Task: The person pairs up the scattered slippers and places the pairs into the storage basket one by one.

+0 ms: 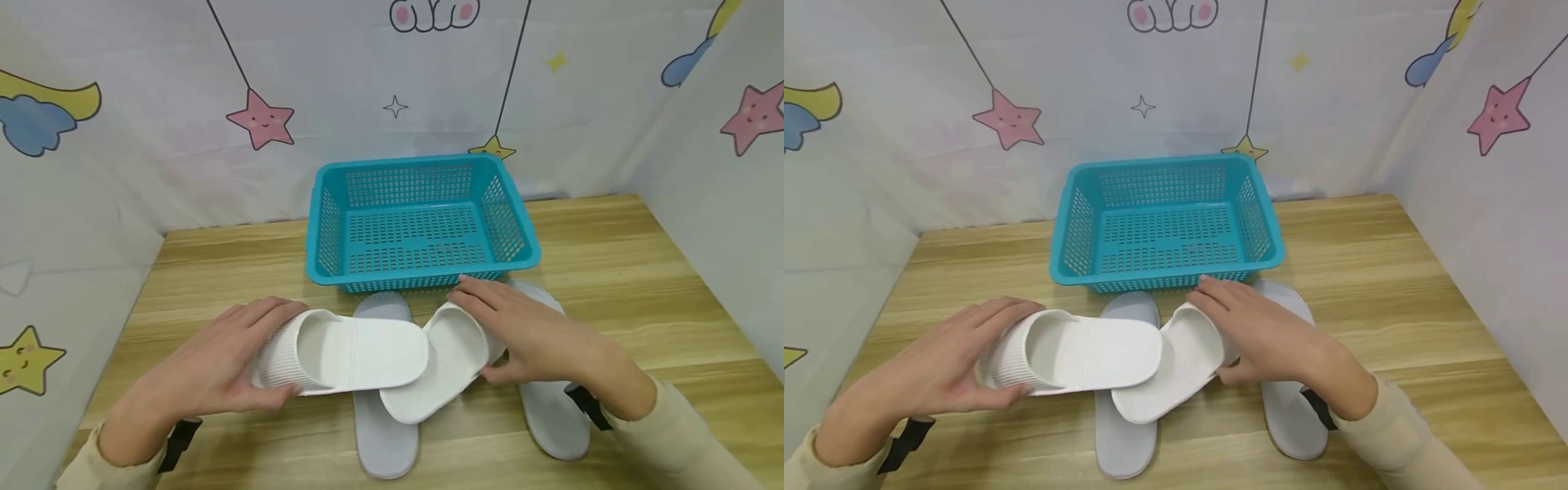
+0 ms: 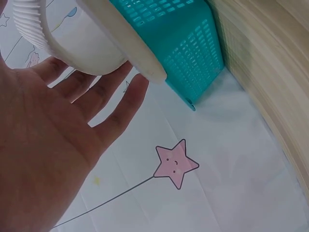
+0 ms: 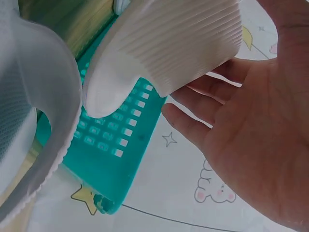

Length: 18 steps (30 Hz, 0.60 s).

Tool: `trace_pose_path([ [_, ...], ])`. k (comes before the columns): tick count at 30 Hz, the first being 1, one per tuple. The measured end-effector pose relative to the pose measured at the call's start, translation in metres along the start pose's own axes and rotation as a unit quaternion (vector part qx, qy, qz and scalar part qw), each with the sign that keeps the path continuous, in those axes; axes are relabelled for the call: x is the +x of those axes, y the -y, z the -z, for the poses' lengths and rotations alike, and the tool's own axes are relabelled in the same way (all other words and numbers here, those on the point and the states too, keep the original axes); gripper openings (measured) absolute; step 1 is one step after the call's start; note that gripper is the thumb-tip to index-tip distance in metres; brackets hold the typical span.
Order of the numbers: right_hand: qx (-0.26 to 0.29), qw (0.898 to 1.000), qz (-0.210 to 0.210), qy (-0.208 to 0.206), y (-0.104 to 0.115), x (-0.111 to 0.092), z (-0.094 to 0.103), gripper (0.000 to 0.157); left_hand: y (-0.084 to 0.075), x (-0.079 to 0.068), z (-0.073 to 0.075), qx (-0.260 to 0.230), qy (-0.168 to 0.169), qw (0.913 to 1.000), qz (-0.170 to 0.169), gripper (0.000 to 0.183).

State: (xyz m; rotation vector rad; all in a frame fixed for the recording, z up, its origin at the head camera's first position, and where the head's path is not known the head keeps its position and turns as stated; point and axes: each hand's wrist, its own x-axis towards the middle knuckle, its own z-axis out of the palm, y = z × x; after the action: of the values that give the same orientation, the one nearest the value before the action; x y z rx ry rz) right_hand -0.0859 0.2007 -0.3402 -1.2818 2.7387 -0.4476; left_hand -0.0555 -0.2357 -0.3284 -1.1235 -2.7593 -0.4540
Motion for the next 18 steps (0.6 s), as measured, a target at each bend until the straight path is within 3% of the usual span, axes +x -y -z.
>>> trace_pose_path([
  [18, 0.009, 0.995, 0.022, -0.102, -0.0064, -0.0038, 0.0030, 0.080, -0.0034, 0.0089, -0.0010, -0.010, -0.007, 0.9998, -0.013, 0.093],
])
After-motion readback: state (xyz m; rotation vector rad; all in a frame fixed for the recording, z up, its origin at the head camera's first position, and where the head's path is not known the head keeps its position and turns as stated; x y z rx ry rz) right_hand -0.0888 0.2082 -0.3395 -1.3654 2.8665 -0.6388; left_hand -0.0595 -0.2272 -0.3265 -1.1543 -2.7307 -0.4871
